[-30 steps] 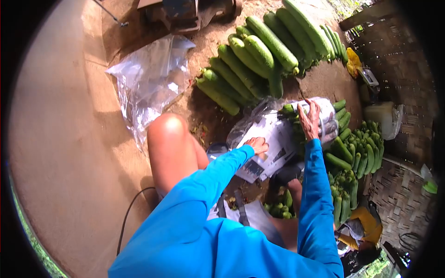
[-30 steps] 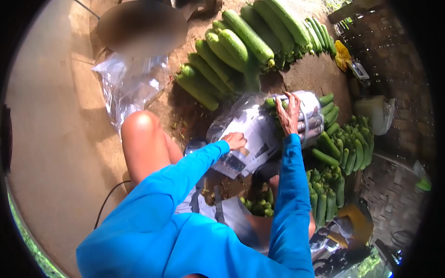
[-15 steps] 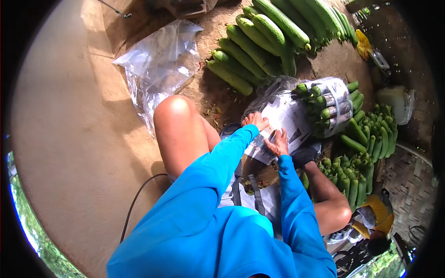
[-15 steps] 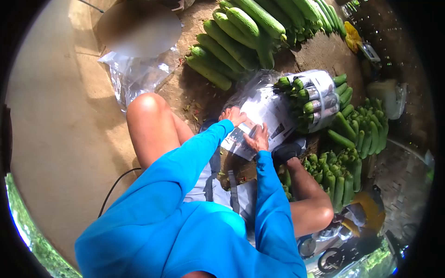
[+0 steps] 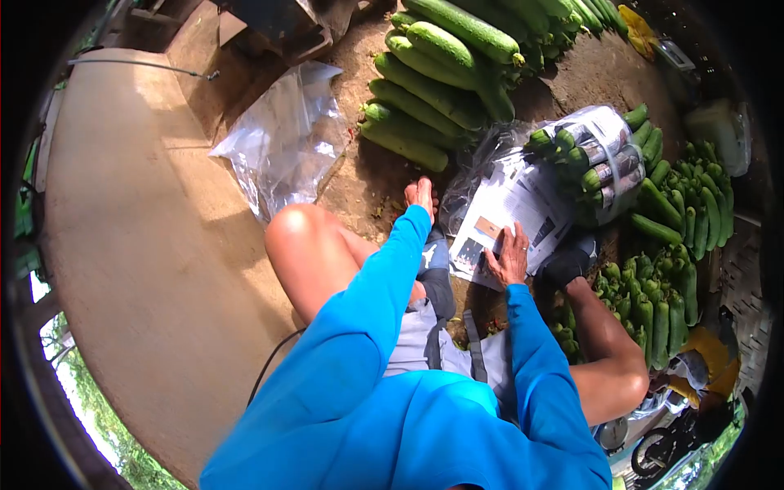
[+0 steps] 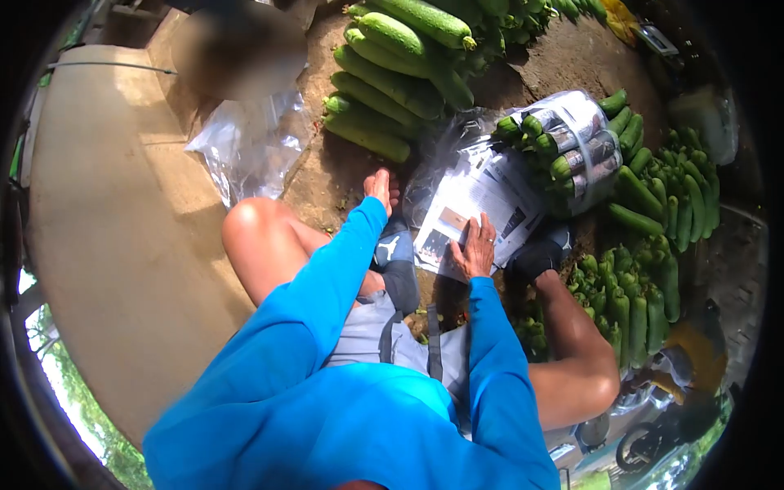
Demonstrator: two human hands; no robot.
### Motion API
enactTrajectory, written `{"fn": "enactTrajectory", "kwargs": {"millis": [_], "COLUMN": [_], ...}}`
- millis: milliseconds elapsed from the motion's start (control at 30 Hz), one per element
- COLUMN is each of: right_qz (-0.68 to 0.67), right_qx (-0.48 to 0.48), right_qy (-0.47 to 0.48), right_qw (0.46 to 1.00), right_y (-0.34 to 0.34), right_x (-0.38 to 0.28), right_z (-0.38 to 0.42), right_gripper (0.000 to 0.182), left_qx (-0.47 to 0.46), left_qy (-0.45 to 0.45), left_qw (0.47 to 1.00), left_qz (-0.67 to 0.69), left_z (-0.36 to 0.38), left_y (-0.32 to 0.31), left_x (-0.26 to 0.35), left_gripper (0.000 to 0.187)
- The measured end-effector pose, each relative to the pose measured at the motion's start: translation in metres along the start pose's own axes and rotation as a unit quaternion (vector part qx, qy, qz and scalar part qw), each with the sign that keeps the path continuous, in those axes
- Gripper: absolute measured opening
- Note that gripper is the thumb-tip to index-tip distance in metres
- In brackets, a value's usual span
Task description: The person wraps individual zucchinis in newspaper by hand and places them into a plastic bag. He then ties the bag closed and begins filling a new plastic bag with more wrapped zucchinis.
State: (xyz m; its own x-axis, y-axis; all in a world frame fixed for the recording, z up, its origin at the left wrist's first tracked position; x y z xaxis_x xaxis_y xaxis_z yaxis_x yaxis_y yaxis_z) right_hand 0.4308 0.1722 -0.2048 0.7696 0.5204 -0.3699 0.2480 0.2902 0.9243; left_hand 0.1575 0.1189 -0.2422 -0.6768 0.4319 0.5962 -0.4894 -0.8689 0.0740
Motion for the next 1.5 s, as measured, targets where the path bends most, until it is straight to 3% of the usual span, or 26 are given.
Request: {"fn": "enactTrajectory", "kwargs": {"millis": [33,67,167,333,500,600,667,700,733,867,1067,1300,1400,1500], "right_qz": [-0.012,-0.015,0.1,0.083,0.058,0.036,0.028,0.025,0.022,0.004,0.0,-0.021,-0.073,-0.158], "right_qx": [-0.021,-0.018,-0.207,-0.186,-0.134,-0.109,-0.093,-0.089,-0.086,-0.076,-0.054,0.03,0.0,0.043], "right_qy": [-0.027,-0.032,-0.042,-0.048,-0.023,-0.027,-0.033,-0.029,-0.024,-0.018,0.005,-0.012,-0.064,-0.074], "right_qw": [0.999,0.999,0.972,0.978,0.989,0.993,0.995,0.995,0.996,0.997,0.999,0.999,0.995,0.984], "right_y": [-0.005,-0.005,-0.024,-0.014,-0.007,-0.006,-0.001,0.001,0.003,0.012,0.015,0.019,0.015,-0.005], "right_x": [0.004,0.005,0.004,0.001,0.006,0.011,0.012,0.011,0.011,0.015,0.018,0.019,0.021,0.042], "right_z": [-0.005,-0.004,0.004,0.007,0.004,0.004,0.003,0.003,0.003,0.001,-0.001,-0.011,-0.017,-0.019], "right_gripper": [0.088,0.088,0.128,0.121,0.101,0.098,0.095,0.093,0.091,0.085,0.077,0.037,0.037,0.03], "left_qx": [0.002,0.004,-0.024,-0.051,-0.113,-0.163,-0.182,-0.195,-0.121,-0.202,-0.21,-0.234,-0.215,-0.231], "left_qy": [0.002,0.008,0.022,0.018,-0.027,-0.029,-0.047,-0.127,-0.308,-0.324,-0.288,-0.3,-0.288,-0.398], "left_qw": [1.0,1.0,0.999,0.998,0.991,0.984,0.97,0.936,0.843,0.736,0.751,0.755,0.762,0.685], "left_qz": [0.009,0.017,-0.009,-0.041,-0.07,-0.071,-0.153,-0.263,-0.425,-0.559,-0.556,-0.535,-0.539,-0.564], "left_z": [0.0,0.003,0.0,-0.007,0.011,0.015,0.007,-0.011,0.013,0.061,0.057,0.061,0.056,0.057], "left_y": [-0.003,-0.004,-0.009,-0.017,-0.035,-0.044,-0.046,-0.046,-0.053,-0.068,-0.061,-0.072,-0.07,-0.063], "left_x": [0.002,-0.001,0.001,-0.005,0.016,0.021,0.01,-0.002,0.016,-0.008,-0.026,-0.006,-0.011,-0.023], "left_gripper": [0.038,0.036,0.031,0.025,0.029,0.031,0.032,0.038,0.038,0.038,0.036,0.037,0.036,0.042]}}
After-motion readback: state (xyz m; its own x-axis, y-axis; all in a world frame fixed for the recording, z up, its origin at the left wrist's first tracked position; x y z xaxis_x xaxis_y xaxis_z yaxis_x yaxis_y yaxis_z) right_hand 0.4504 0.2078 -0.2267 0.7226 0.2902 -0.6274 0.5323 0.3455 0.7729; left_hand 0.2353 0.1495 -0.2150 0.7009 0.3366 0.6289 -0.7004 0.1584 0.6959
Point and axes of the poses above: each hand's wrist, its own z-axis away from the middle knuckle, its own y-axis out of the back of the hand, x = y × z, the point moved 7 cm from there along -z, towards the middle knuckle, and after that the axes turned 2 degrees about z, right-handed, at the moved point
